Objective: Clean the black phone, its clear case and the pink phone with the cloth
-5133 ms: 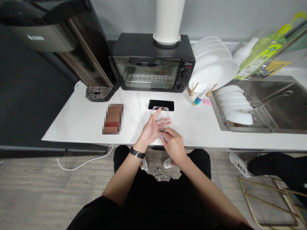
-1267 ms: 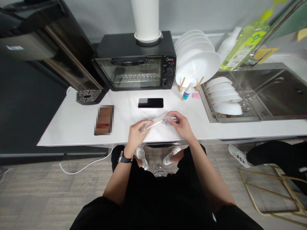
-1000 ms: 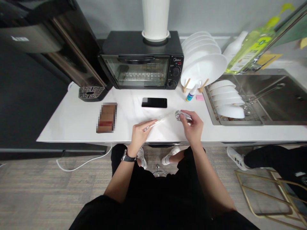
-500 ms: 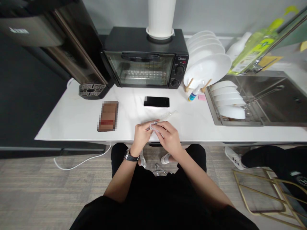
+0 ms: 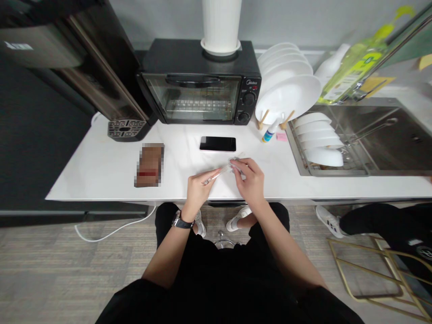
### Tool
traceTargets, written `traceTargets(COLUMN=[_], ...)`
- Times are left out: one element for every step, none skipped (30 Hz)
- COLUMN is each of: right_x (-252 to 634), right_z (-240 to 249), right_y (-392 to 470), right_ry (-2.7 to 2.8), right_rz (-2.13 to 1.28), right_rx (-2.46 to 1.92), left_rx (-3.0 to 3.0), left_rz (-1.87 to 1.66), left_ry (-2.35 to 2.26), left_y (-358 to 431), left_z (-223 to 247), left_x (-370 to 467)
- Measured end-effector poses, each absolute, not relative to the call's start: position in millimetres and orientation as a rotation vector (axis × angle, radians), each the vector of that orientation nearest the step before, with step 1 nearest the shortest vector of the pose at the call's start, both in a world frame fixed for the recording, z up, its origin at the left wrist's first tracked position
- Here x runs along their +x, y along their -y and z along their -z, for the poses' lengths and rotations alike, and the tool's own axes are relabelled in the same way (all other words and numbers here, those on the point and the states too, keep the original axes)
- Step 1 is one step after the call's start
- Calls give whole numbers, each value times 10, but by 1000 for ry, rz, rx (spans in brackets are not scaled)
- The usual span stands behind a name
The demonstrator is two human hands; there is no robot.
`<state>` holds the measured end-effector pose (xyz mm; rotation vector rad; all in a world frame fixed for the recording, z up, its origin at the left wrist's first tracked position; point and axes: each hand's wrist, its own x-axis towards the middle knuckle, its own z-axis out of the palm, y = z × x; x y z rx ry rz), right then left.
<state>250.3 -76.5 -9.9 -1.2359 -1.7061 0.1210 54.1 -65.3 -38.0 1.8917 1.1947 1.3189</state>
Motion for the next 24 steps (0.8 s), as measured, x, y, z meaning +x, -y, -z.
traceTargets(right_x=[2394,2288,2193,2116,2062,2035,2038,2068,2125,2203,2299,2405,2515,2623,2721,2804,2866,2904,2916,2901,2859,2794,2708,2607], right_z=[105,113,122,130,137,141,143,142,138,134,129,125,121,118,116,114,113,112,112,112,113,114,116,119], right_y=[834,904,968,1022,1062,1084,1088,1074,1044,1001,949,889,827,765,708,658,620,594,582,585,602,634,677,731], right_ry=[1742,1792,1835,1862,1883,1892,1894,1890,1881,1863,1832,1793,1743,1688,1647,1621,1607,1602,1604,1608,1614,1624,1641,1667], right_rz=[-148,-190,-234,-260,-281,-291,-292,-289,-279,-260,-232,-202,-168,-143,-132,-127,-129,-132,-136,-140,-146,-152,-157,-165], right_rx=[-1189,-1137,-1101,-1077,-1061,-1054,-1051,-1054,-1066,-1092,-1133,-1180,-1233,-1279,-1308,-1324,-1329,-1328,-1325,-1320,-1312,-1298,-1272,-1237], left_rx=[1896,1902,1907,1913,1918,1922,1923,1924,1922,1917,1911,1907,1905,1907,1911,1914,1915,1914,1912,1909,1906,1905,1902,1900], left_rz=[-1315,-1305,-1289,-1269,-1251,-1237,-1232,-1235,-1246,-1259,-1271,-1278,-1281,-1277,-1271,-1270,-1276,-1285,-1292,-1295,-1296,-1294,-1294,-1297], left_ry=[-1200,-1206,-1207,-1203,-1194,-1187,-1185,-1186,-1192,-1197,-1198,-1195,-1192,-1190,-1189,-1187,-1183,-1178,-1172,-1170,-1173,-1179,-1188,-1198], left_y=[654,655,657,660,662,665,666,666,665,663,662,661,661,663,665,667,669,671,673,673,672,670,667,664], left_z=[373,365,357,349,342,338,338,340,346,355,364,372,378,382,382,380,375,369,364,359,357,357,358,360], left_x=[535,526,517,508,500,495,494,497,502,509,516,523,528,531,533,533,534,535,537,540,544,547,548,547])
